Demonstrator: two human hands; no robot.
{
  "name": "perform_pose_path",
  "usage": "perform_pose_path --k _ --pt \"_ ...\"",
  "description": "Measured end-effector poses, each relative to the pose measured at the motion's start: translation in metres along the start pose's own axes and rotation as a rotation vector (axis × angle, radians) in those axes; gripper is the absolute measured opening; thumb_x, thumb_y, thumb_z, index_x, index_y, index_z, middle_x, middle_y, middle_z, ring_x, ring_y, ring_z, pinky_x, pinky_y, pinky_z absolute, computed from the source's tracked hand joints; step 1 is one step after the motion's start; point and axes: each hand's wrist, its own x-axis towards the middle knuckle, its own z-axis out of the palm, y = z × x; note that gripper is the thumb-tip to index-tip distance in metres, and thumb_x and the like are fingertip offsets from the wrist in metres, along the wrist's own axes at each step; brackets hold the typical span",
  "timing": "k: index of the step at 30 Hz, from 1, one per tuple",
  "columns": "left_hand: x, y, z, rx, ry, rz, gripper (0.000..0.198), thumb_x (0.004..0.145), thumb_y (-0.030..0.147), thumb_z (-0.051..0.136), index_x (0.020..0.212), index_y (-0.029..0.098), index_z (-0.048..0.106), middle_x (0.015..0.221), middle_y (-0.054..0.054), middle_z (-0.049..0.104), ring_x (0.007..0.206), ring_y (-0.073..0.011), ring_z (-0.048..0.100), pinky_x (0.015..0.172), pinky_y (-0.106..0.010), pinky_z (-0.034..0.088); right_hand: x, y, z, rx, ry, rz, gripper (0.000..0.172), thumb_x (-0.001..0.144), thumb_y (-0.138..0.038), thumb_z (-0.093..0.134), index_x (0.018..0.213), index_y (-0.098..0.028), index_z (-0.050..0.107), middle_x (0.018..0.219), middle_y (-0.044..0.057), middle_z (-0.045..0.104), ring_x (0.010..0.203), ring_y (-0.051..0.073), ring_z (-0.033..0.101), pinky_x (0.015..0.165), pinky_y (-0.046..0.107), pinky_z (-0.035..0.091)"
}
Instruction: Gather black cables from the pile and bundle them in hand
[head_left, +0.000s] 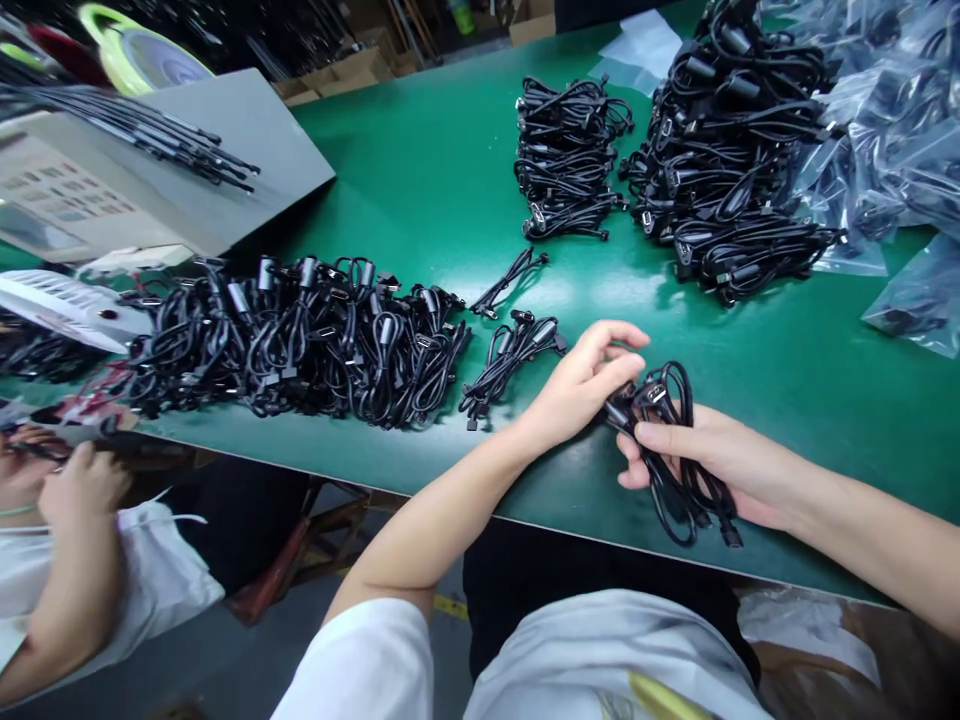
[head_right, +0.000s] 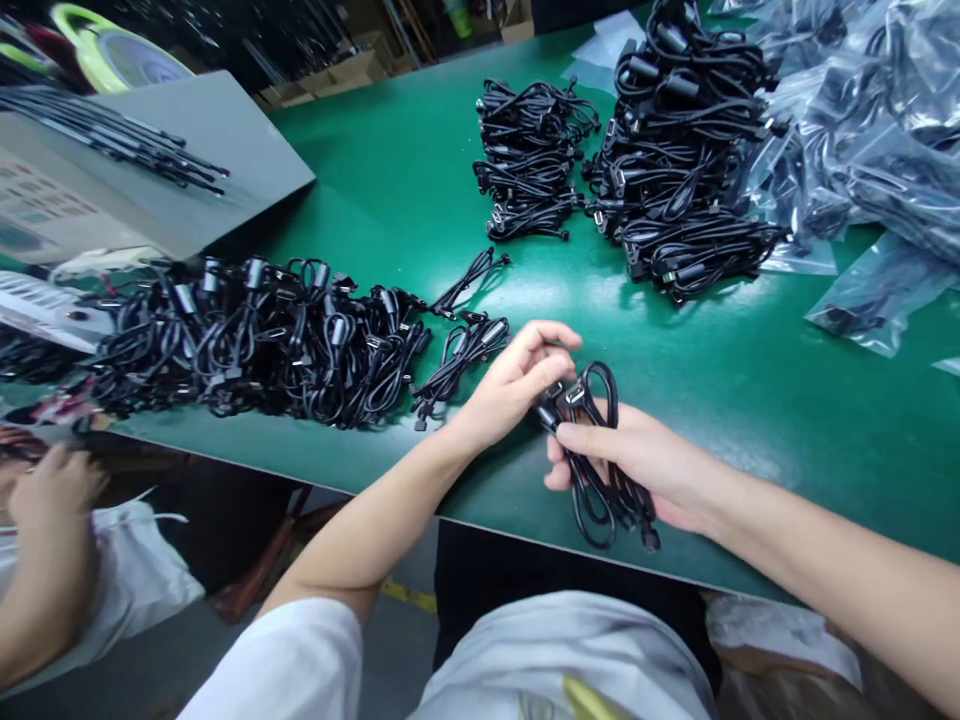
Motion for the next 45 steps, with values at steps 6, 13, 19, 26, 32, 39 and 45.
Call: perform_pose_path --k 6,13,19,26,32,39,45 --pt "-0.01 0.002 0.01 -0.159 -0.055 -0.179 0.031 0.093 0.045 0.062 0.107 0.017 0.061 0.099 -0.005 0.063 0.084 -0.0132 0.062 0.078 -0.028 0.053 0.001 -0.027 -0.01 0.16 0.178 -0.492 0.008 0.086 -0.027 0.078 0.093 -0.023 0.075 0.096 -0.003 0.074 0.093 0.013 0.072 0.088 0.022 0.057" --pt "-0.016 0.001 0.021 -0.34 -0.318 -0.294 0.033 0.082 0.026 0.078 0.111 0.018 0.064 0.098 -0.005 0.069 0.089 -0.0139 0.066 0.084 -0.027 0.05 -0.002 -0.038 -0.017 0.178 0.228 -0.671 0.009 0.09 -0.018 0.072 0.093 -0.026 0.075 0.105 -0.005 0.074 0.109 0.013 0.069 0.108 0.029 0.049" --pt "-0.018 -0.002 0.026 -0.392 -0.35 -0.403 0.032 0.082 0.023 0.078 0.108 0.017 0.06 0.096 -0.005 0.071 0.087 -0.0144 0.069 0.082 -0.028 0.051 0.001 -0.032 -0.017 0.159 0.188 -0.656 0.008 0.091 -0.019 0.072 0.093 -0.025 0.077 0.103 -0.005 0.074 0.109 0.015 0.07 0.106 0.031 0.053" --pt "-0.018 -0.004 0.026 -0.399 -0.362 -0.416 0.028 0.084 0.022 0.076 0.106 0.016 0.059 0.093 -0.004 0.071 0.084 -0.0123 0.069 0.079 -0.025 0.052 0.002 -0.031 -0.016 0.179 0.203 -0.627 0.009 0.092 -0.017 0.07 0.091 -0.024 0.077 0.1 -0.003 0.074 0.107 0.015 0.07 0.102 0.029 0.055" --pt "-0.019 0.001 0.023 -0.112 -0.389 -0.273 0.022 0.088 0.023 0.069 0.108 0.016 0.061 0.096 -0.005 0.071 0.088 -0.013 0.068 0.083 -0.026 0.054 0.001 -0.033 -0.019 0.191 0.202 -0.564 0.005 0.087 -0.021 0.075 0.091 -0.024 0.076 0.098 -0.002 0.071 0.096 0.014 0.069 0.092 0.026 0.058" --pt "0.018 0.031 -0.059 0.828 0.406 0.284 0.029 0.097 0.021 0.052 0.125 0.018 0.059 0.116 -0.009 0.068 0.105 -0.0177 0.064 0.093 -0.031 0.05 0.01 -0.04 -0.033 -0.018 0.135 -0.384 0.016 0.079 -0.02 0.083 0.092 -0.017 0.074 0.079 -0.001 0.059 0.061 0.006 0.051 0.055 0.015 0.048" --pt "0.072 0.029 -0.118 1.52 0.369 -0.218 0.042 0.089 0.023 0.065 0.126 0.007 0.057 0.119 -0.021 0.065 0.113 -0.0312 0.061 0.098 -0.043 0.047 0.015 -0.04 -0.036 -0.158 0.163 -0.362 0.018 0.076 -0.022 0.084 0.092 -0.019 0.077 0.065 -0.002 0.049 0.052 0.008 0.038 0.043 0.023 0.034"
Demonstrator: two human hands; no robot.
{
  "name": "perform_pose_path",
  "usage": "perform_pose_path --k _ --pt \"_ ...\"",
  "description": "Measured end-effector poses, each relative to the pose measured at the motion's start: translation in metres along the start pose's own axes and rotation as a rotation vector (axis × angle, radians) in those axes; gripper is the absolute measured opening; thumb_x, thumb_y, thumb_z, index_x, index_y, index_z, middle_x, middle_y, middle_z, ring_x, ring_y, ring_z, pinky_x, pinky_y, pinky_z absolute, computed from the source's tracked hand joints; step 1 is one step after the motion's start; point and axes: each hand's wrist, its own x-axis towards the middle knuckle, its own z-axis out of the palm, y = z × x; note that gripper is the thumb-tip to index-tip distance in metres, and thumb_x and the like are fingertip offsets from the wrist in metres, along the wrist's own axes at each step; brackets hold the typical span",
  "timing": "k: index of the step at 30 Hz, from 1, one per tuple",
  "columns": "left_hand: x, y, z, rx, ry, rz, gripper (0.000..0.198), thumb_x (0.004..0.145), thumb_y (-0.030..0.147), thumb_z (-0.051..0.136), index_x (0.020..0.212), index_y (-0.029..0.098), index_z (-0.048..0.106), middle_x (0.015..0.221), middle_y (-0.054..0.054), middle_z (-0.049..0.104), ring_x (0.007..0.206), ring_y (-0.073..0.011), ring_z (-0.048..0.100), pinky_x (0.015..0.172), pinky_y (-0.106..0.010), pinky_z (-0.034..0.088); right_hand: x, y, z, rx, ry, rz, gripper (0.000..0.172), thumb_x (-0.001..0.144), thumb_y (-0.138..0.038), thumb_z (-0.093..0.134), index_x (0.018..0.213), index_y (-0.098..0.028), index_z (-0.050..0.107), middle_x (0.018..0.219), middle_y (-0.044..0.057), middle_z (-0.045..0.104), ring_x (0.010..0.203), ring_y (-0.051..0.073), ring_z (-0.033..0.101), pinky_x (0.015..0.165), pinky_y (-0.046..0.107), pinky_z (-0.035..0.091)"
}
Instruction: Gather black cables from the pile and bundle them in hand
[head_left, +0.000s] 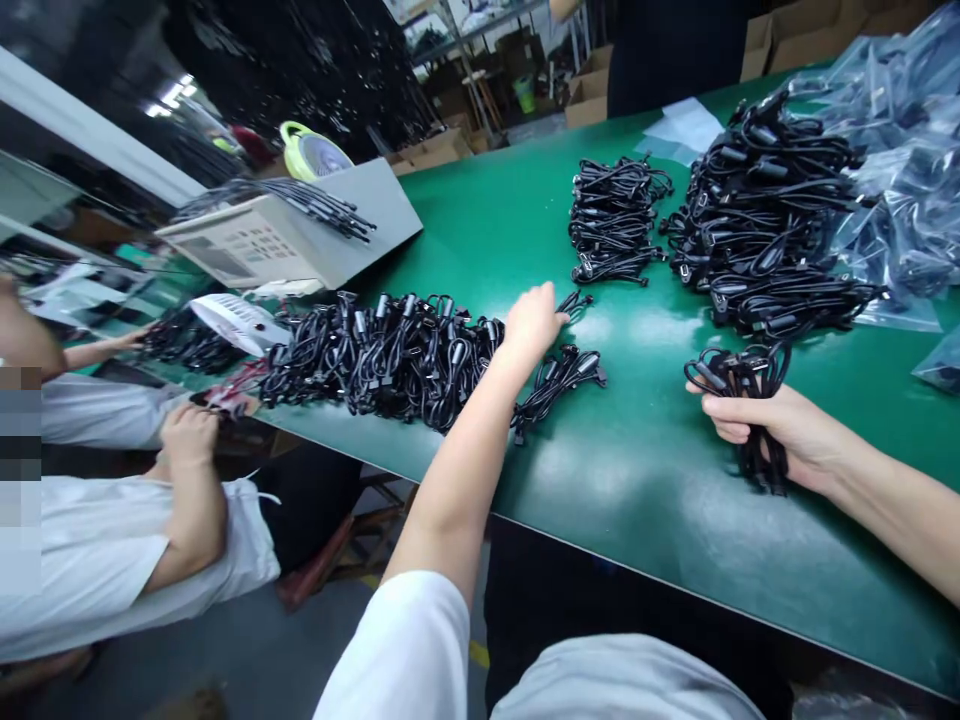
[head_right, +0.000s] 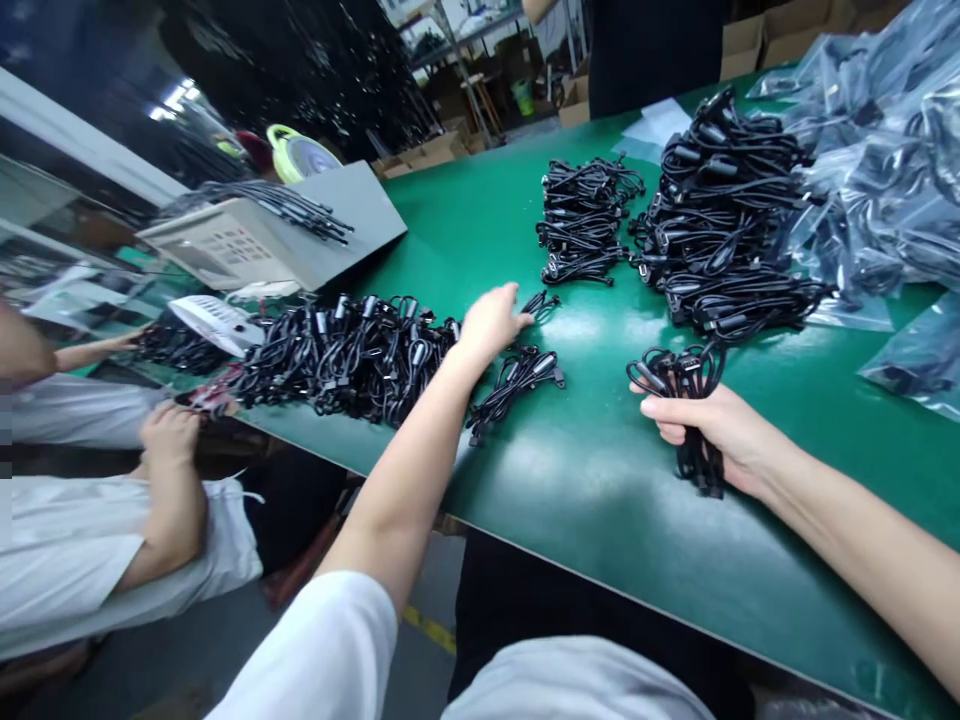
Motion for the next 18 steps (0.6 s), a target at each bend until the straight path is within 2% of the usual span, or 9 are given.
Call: perform_pose_path --k 3,5,6,8,10,12,14,15,18 --pt "0.001 0.001 0.004 0.024 -0.029 0.05 0.025 0.093 0.017 0.054 0.115 0.01 0.064 0.11 -0.018 0.068 0.106 -0.0286 0.063 0.095 -0.041 0.048 -0.002 0.0 0.0 -0.052 -0.021 0.014 0.012 0.074 -0.024 0.085 0.079 -0.019 0.075 0.056 -0.002 0.047 0.048 0.009 0.039 0.041 0.025 0.033" --pt "-0.012 0.006 -0.003 0.04 0.016 0.096 0.032 0.096 0.012 0.042 0.121 0.014 0.063 0.119 -0.018 0.065 0.115 -0.0284 0.059 0.102 -0.044 0.044 -0.002 -0.002 0.0 -0.094 -0.039 -0.034 0.015 0.078 -0.028 0.082 0.071 -0.02 0.072 0.056 -0.001 0.051 0.05 0.011 0.046 0.045 0.024 0.041" --pt "-0.022 0.01 -0.008 0.03 0.044 0.155 0.036 0.097 0.011 0.038 0.123 0.017 0.062 0.124 -0.016 0.064 0.12 -0.0281 0.056 0.107 -0.046 0.04 -0.002 -0.004 -0.001 -0.097 -0.024 -0.077 0.016 0.081 -0.03 0.08 0.071 -0.02 0.072 0.062 0.001 0.058 0.056 0.013 0.054 0.052 0.024 0.048" --pt "-0.048 0.024 -0.02 -0.051 0.088 0.385 0.037 0.098 0.012 0.036 0.119 0.023 0.064 0.126 -0.012 0.063 0.126 -0.0262 0.051 0.117 -0.049 0.028 0.0 -0.006 -0.002 -0.05 0.053 -0.177 0.012 0.082 -0.033 0.08 0.082 -0.021 0.075 0.086 0.005 0.072 0.08 0.019 0.068 0.075 0.029 0.058" --pt "-0.076 0.044 -0.03 -0.201 0.071 0.703 0.033 0.099 0.017 0.037 0.112 0.025 0.067 0.118 -0.008 0.067 0.121 -0.0242 0.054 0.121 -0.05 0.022 0.002 -0.006 -0.001 0.022 0.098 -0.235 0.023 0.08 -0.035 0.082 0.099 -0.023 0.076 0.115 0.006 0.073 0.107 0.026 0.069 0.096 0.039 0.056" --pt "-0.1 0.065 -0.035 -0.298 -0.004 0.881 0.033 0.1 0.017 0.037 0.112 0.023 0.067 0.114 -0.007 0.068 0.12 -0.0223 0.057 0.121 -0.048 0.025 0.001 -0.002 0.003 0.007 0.045 -0.241 0.031 0.077 -0.037 0.084 0.104 -0.024 0.075 0.122 0.006 0.072 0.115 0.028 0.066 0.104 0.046 0.052" --pt "-0.116 0.082 -0.037 -0.381 -0.048 0.887 0.033 0.1 0.017 0.037 0.11 0.022 0.068 0.115 -0.009 0.068 0.122 -0.0224 0.057 0.122 -0.048 0.024 -0.004 0.004 0.01 -0.069 -0.02 -0.229 0.033 0.072 -0.034 0.087 0.101 -0.023 0.075 0.113 0.005 0.075 0.11 0.027 0.068 0.103 0.045 0.051" --pt "-0.12 0.086 -0.036 -0.428 -0.032 0.855 0.032 0.099 0.017 0.038 0.11 0.022 0.068 0.117 -0.009 0.068 0.124 -0.0232 0.056 0.123 -0.049 0.023 -0.007 0.007 0.013 -0.094 -0.033 -0.223 0.033 0.07 -0.033 0.089 0.098 -0.022 0.075 0.107 0.005 0.076 0.103 0.026 0.069 0.1 0.043 0.053" --pt "-0.12 0.084 -0.03 -0.637 0.177 0.703 0.024 0.095 0.023 0.054 0.116 0.024 0.065 0.129 -0.01 0.064 0.131 -0.0258 0.051 0.123 -0.051 0.024 -0.019 0.01 0.021 -0.07 -0.032 -0.196 0.031 0.07 -0.032 0.089 0.094 -0.02 0.072 0.096 0.004 0.075 0.085 0.021 0.07 0.086 0.038 0.056"
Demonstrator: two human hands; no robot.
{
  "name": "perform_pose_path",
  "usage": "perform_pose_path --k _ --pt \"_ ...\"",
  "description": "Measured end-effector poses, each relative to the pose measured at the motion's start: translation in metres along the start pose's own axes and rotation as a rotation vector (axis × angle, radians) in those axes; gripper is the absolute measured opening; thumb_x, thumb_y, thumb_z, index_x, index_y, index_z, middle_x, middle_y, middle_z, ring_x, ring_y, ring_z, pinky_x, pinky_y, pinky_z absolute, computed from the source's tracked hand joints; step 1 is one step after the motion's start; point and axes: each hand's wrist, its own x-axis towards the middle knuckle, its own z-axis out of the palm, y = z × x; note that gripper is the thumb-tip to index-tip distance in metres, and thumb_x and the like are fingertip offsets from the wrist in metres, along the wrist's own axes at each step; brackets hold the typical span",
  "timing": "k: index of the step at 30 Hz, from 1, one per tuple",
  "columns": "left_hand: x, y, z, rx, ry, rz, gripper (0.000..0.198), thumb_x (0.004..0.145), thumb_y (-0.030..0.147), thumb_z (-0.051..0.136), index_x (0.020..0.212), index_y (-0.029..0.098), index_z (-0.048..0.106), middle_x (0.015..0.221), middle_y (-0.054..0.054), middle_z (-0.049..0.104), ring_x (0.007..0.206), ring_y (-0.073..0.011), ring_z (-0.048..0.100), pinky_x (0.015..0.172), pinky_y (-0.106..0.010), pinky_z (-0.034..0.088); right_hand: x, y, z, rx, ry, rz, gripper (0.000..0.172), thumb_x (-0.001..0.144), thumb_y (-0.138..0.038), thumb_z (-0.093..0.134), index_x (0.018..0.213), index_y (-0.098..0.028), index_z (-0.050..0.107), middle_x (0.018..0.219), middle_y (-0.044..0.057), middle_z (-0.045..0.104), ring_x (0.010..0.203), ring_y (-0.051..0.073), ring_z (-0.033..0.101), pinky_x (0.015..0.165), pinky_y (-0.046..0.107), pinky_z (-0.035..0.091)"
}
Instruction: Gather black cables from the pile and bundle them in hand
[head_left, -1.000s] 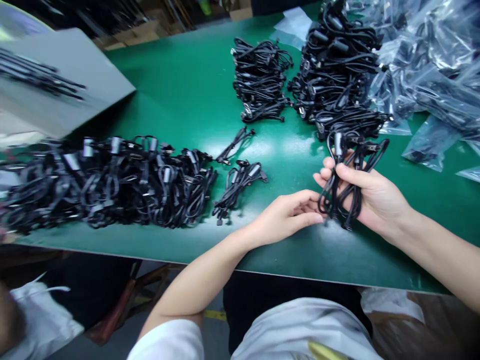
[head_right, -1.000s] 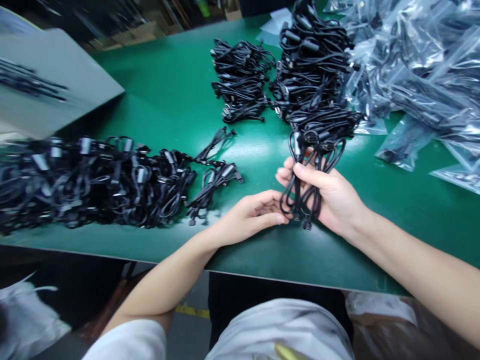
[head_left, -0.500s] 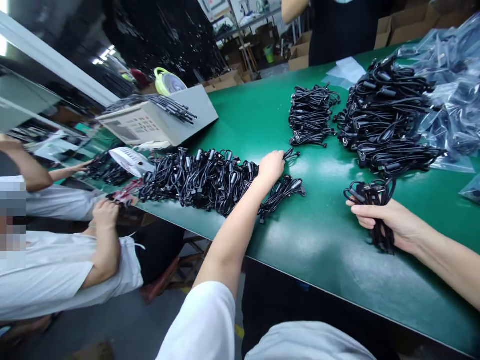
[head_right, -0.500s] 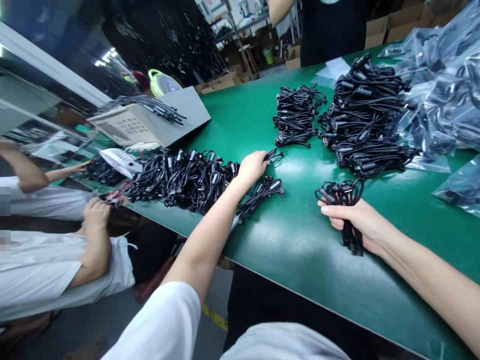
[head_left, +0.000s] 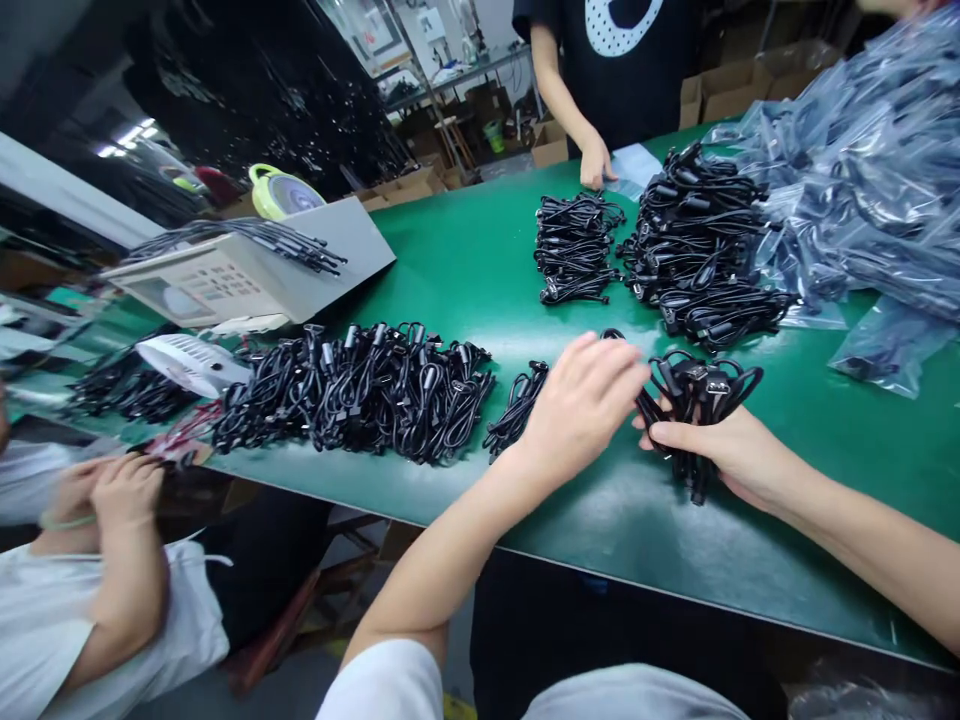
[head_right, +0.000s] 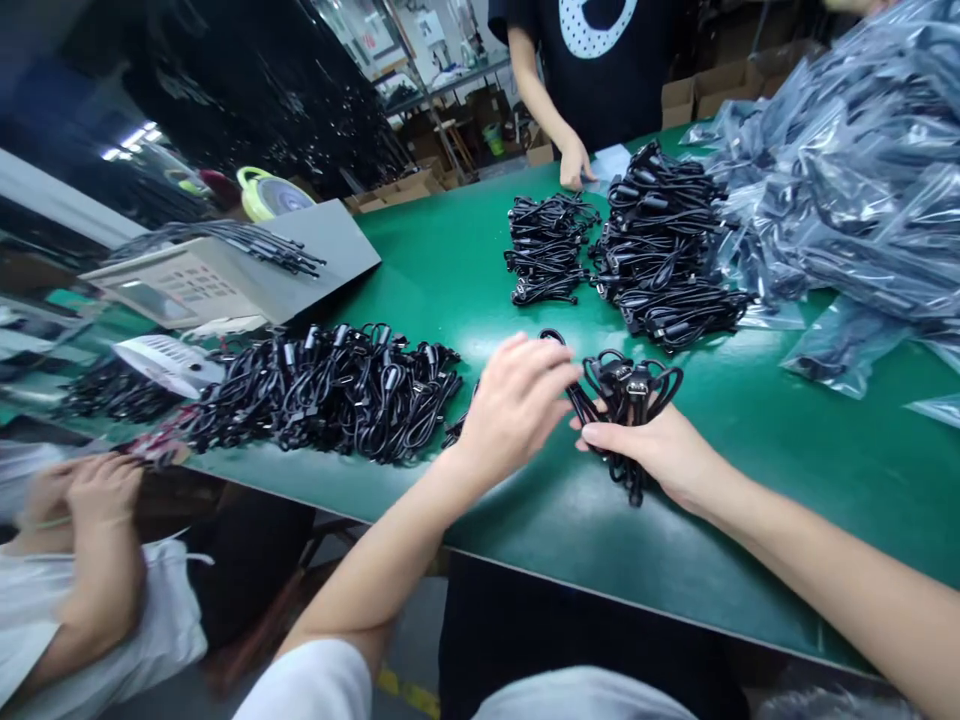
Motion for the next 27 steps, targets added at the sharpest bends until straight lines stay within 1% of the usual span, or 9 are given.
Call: perform_pose_path --k 2,4,7,9,11,14,16,21,27 --pt "-0.004 -0.011 0.001 -0.153 0.247 -0.115 0.034 0.092 0.028 0.063 0.125 0.025 0.06 0.133 -0.01 0.059 0.127 -0.0245 0.052 0.116 -0.046 0.035 -0.005 -0.003 0.001 0.036 -0.036 0.014 0.03 0.073 -0.032 0.087 0.094 -0.019 0.07 0.096 0.005 0.074 0.079 0.019 0.069 0.08 0.034 0.055" --pt "-0.008 -0.021 0.004 -0.429 0.351 -0.292 0.039 0.091 0.035 0.065 0.128 0.025 0.055 0.128 -0.009 0.059 0.115 -0.0202 0.058 0.102 -0.037 0.047 -0.006 -0.006 0.0 0.056 -0.097 0.024 0.027 0.075 -0.031 0.084 0.091 -0.019 0.066 0.094 0.004 0.071 0.076 0.017 0.066 0.074 0.031 0.052" --pt "-0.012 -0.03 0.015 -0.886 0.21 -0.504 0.046 0.086 0.047 0.07 0.121 0.023 0.054 0.116 -0.007 0.063 0.095 -0.0153 0.062 0.084 -0.029 0.051 -0.004 -0.006 -0.002 0.095 -0.178 0.059 0.023 0.079 -0.03 0.078 0.087 -0.019 0.059 0.085 0.001 0.064 0.068 0.014 0.058 0.063 0.026 0.044" --pt "-0.014 -0.031 0.023 -1.049 0.145 -0.572 0.054 0.077 0.05 0.078 0.117 0.023 0.053 0.111 -0.006 0.064 0.088 -0.0134 0.062 0.08 -0.027 0.049 -0.002 -0.002 -0.002 0.057 -0.202 0.074 0.018 0.083 -0.031 0.071 0.084 -0.02 0.057 0.078 -0.001 0.058 0.064 0.013 0.051 0.06 0.026 0.04" --pt "-0.015 -0.03 0.028 -1.094 0.174 -0.615 0.055 0.071 0.047 0.083 0.109 0.022 0.053 0.103 -0.002 0.064 0.084 -0.0118 0.06 0.08 -0.026 0.047 0.0 0.003 0.0 -0.121 -0.152 0.06 0.015 0.082 -0.03 0.068 0.08 -0.02 0.057 0.073 -0.001 0.055 0.064 0.014 0.05 0.061 0.028 0.04" --pt "-0.015 -0.029 0.031 -1.083 0.233 -0.687 0.043 0.072 0.04 0.084 0.095 0.02 0.052 0.088 0.002 0.06 0.08 -0.01 0.056 0.079 -0.024 0.044 0.0 0.013 0.002 -0.511 0.042 -0.04 0.011 0.078 -0.027 0.069 0.08 -0.023 0.059 0.074 -0.001 0.058 0.071 0.02 0.055 0.066 0.031 0.044" --pt "-0.016 -0.028 0.031 -1.083 0.248 -0.735 0.041 0.072 0.034 0.084 0.09 0.02 0.05 0.083 0.003 0.059 0.079 -0.0098 0.054 0.078 -0.024 0.043 -0.002 0.018 0.003 -0.662 0.104 -0.096 0.011 0.08 -0.027 0.067 0.085 -0.026 0.058 0.076 -0.002 0.06 0.074 0.022 0.058 0.066 0.032 0.045" --pt "-0.017 -0.029 0.028 -1.079 0.231 -0.782 0.037 0.073 0.036 0.082 0.088 0.019 0.053 0.083 0.003 0.059 0.08 -0.011 0.053 0.078 -0.025 0.042 -0.007 0.024 0.003 -0.712 0.124 -0.137 0.009 0.086 -0.029 0.063 0.094 -0.026 0.06 0.087 0.0 0.066 0.084 0.024 0.063 0.07 0.034 0.048" --pt "-0.017 -0.032 0.027 -1.101 0.227 -0.79 0.031 0.073 0.033 0.082 0.085 0.018 0.057 0.083 0.002 0.06 0.08 -0.0107 0.055 0.08 -0.025 0.043 -0.006 0.027 0.002 -0.707 0.156 -0.059 0.02 0.086 -0.041 0.064 0.097 -0.025 0.06 0.097 0.003 0.07 0.094 0.029 0.065 0.084 0.043 0.05"
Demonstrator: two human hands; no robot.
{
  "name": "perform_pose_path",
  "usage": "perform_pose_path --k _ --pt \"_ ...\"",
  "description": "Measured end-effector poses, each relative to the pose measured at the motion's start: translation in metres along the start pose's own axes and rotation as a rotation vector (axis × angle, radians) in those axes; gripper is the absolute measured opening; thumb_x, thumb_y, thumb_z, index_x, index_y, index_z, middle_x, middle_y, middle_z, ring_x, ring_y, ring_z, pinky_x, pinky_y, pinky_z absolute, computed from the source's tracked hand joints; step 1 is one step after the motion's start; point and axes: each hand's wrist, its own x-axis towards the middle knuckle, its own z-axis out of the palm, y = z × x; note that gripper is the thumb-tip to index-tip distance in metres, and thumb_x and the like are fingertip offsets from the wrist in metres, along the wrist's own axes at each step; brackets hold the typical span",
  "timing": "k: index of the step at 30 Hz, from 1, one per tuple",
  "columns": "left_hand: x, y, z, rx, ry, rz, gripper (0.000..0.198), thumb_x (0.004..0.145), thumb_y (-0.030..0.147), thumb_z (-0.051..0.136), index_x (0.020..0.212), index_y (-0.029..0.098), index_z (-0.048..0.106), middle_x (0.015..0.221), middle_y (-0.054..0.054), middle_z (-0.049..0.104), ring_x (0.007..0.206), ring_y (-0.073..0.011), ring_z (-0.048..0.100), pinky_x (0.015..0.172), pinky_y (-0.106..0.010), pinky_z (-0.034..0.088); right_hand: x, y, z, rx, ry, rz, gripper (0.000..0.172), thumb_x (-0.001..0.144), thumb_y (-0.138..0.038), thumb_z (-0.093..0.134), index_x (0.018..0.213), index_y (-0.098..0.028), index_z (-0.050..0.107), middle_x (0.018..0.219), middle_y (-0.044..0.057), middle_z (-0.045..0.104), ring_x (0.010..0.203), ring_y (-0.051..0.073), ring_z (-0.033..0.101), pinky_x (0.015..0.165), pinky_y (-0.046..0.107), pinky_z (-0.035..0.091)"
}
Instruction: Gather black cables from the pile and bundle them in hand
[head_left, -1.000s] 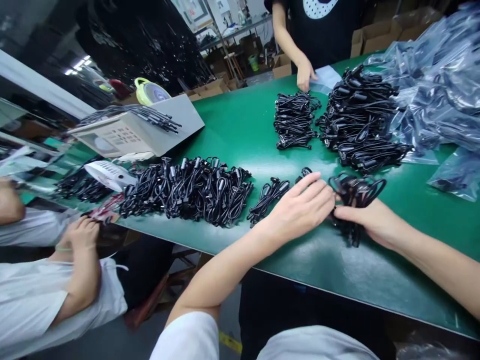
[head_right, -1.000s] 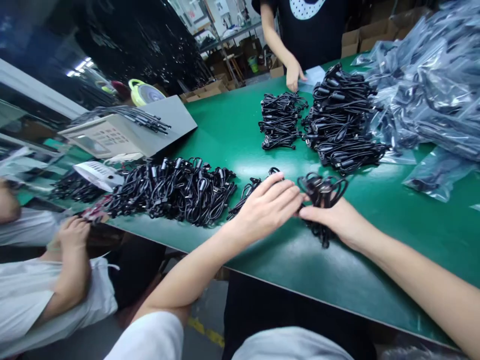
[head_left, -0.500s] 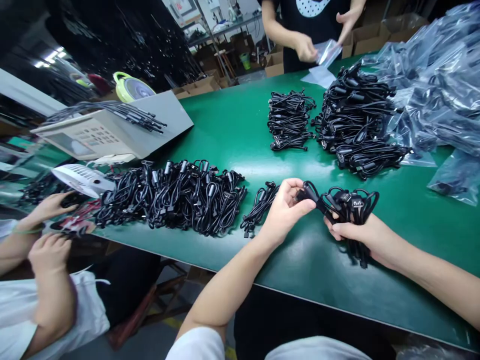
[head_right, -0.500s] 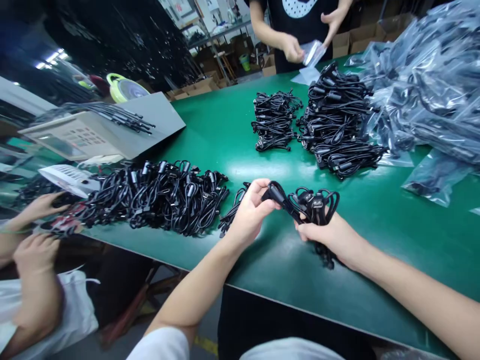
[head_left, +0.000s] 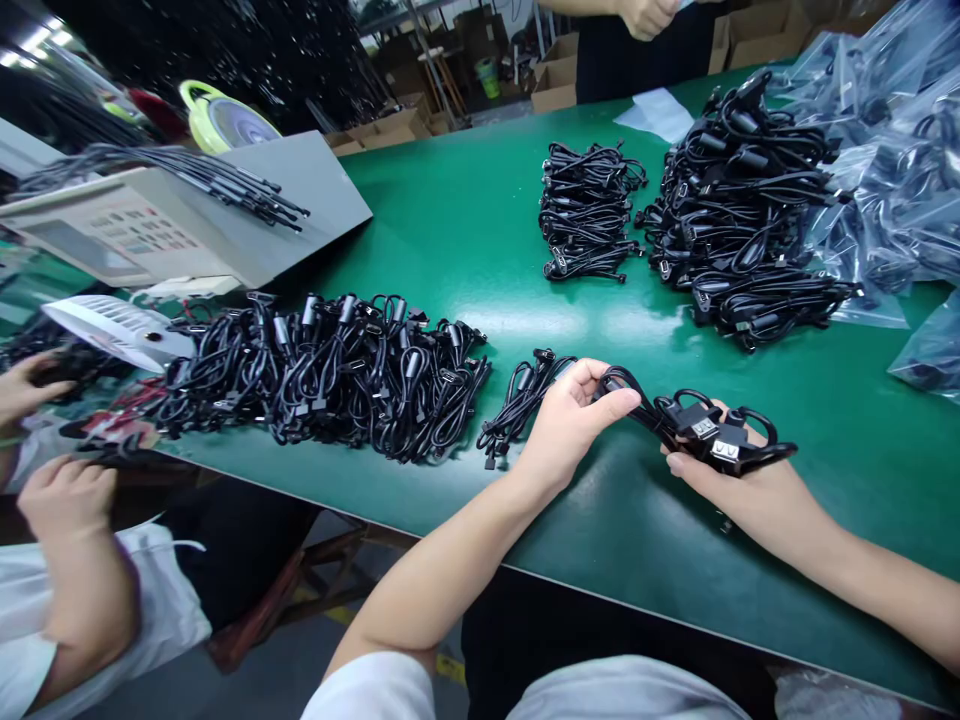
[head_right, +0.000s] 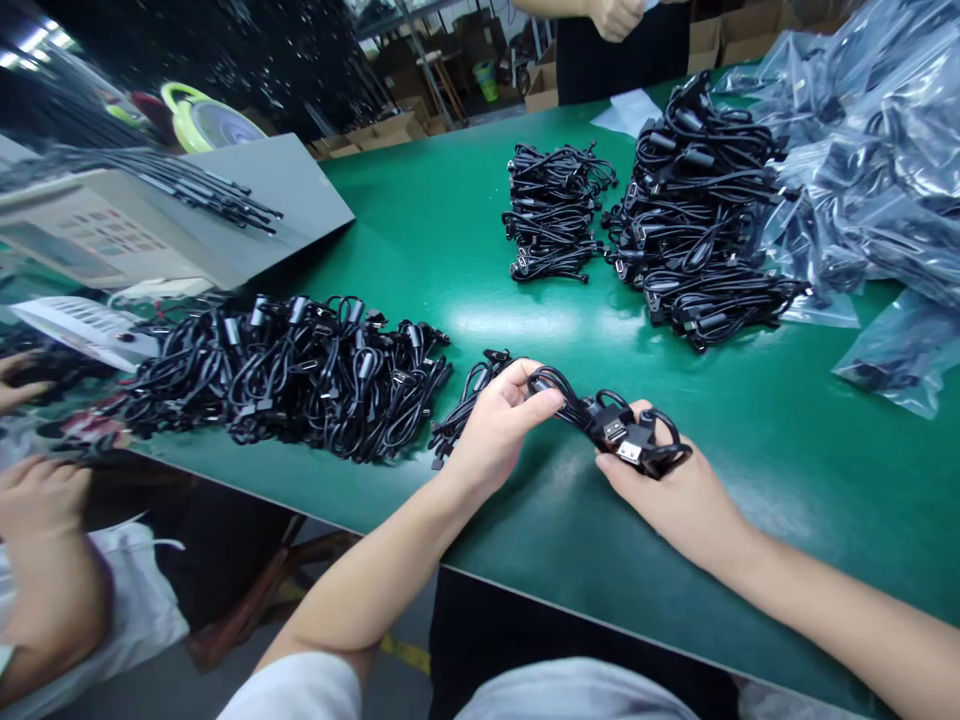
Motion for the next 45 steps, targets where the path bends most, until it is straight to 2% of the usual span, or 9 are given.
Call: perform_pose_path --k 8,11,16,26,32,35,38,41,45 --pt "0.001 0.0 -0.001 -0.095 0.001 -0.035 0.042 0.07 0.028 0.084 0.091 0.019 0.049 0.085 0.001 0.068 0.081 -0.0112 0.061 0.082 -0.026 0.044 0.002 -0.008 0.001 0.089 0.001 0.054 0.036 0.081 -0.047 0.067 0.109 -0.024 0.066 0.112 0.008 0.073 0.102 0.033 0.066 0.094 0.05 0.048" --pt "-0.001 0.001 -0.001 -0.071 -0.026 -0.027 0.038 0.072 0.029 0.083 0.093 0.018 0.052 0.09 -0.001 0.068 0.085 -0.0128 0.062 0.085 -0.028 0.045 0.0 -0.009 0.0 0.092 0.013 0.058 0.037 0.081 -0.047 0.068 0.109 -0.024 0.068 0.104 0.007 0.075 0.099 0.033 0.067 0.092 0.05 0.05" --pt "-0.002 -0.003 -0.001 -0.001 -0.037 0.019 0.028 0.078 0.03 0.078 0.092 0.018 0.056 0.09 0.001 0.062 0.086 -0.011 0.056 0.085 -0.025 0.042 0.0 -0.008 -0.001 0.08 0.046 0.042 0.025 0.08 -0.047 0.068 0.09 -0.024 0.069 0.086 0.006 0.074 0.094 0.033 0.068 0.09 0.048 0.051" --pt "0.001 -0.003 -0.003 -0.112 -0.017 0.002 0.034 0.074 0.023 0.081 0.095 0.017 0.054 0.09 0.001 0.064 0.085 -0.0099 0.059 0.084 -0.024 0.044 0.003 -0.013 0.001 0.097 0.032 0.066 0.024 0.078 -0.046 0.069 0.084 -0.022 0.071 0.079 0.005 0.073 0.083 0.029 0.068 0.081 0.044 0.054" --pt "-0.004 -0.004 -0.001 -0.063 -0.141 0.005 0.032 0.078 0.022 0.08 0.099 0.018 0.056 0.095 0.0 0.066 0.089 -0.0095 0.062 0.086 -0.023 0.047 0.007 -0.009 -0.003 0.238 -0.015 0.103 0.03 0.07 -0.035 0.081 0.097 -0.023 0.074 0.102 0.005 0.075 0.097 0.028 0.066 0.089 0.041 0.05" --pt "-0.007 -0.002 0.0 -0.067 -0.223 0.042 0.042 0.079 0.02 0.08 0.114 0.022 0.058 0.113 -0.002 0.065 0.101 -0.0121 0.065 0.092 -0.025 0.05 0.008 -0.01 -0.008 0.514 -0.119 0.199 0.02 0.075 -0.033 0.081 0.082 -0.019 0.069 0.073 0.001 0.066 0.069 0.016 0.059 0.066 0.028 0.048" --pt "-0.007 -0.001 0.0 -0.062 -0.216 0.095 0.036 0.083 0.024 0.076 0.115 0.023 0.06 0.106 -0.002 0.066 0.091 -0.0114 0.068 0.083 -0.023 0.054 0.008 -0.012 -0.012 0.862 -0.262 0.323 0.022 0.081 -0.032 0.079 0.084 -0.016 0.064 0.063 -0.004 0.051 0.053 0.007 0.045 0.05 0.02 0.038" --pt "-0.009 0.0 0.001 0.026 -0.179 0.175 0.026 0.086 0.028 0.073 0.109 0.02 0.065 0.089 -0.001 0.065 0.076 -0.0088 0.064 0.07 -0.02 0.053 0.006 -0.011 -0.012 1.066 -0.425 0.441 0.024 0.08 -0.03 0.08 0.088 -0.016 0.063 0.064 -0.006 0.05 0.048 0.005 0.044 0.044 0.017 0.035" --pt "-0.012 0.002 0.003 0.159 -0.166 0.228 0.026 0.086 0.03 0.072 0.11 0.019 0.069 0.084 -0.001 0.066 0.071 -0.0088 0.062 0.068 -0.02 0.053 0.002 -0.005 -0.008 1.072 -0.538 0.46 0.022 0.087 -0.035 0.071 0.096 -0.016 0.064 0.064 -0.003 0.058 0.049 0.01 0.056 0.046 0.021 0.044"
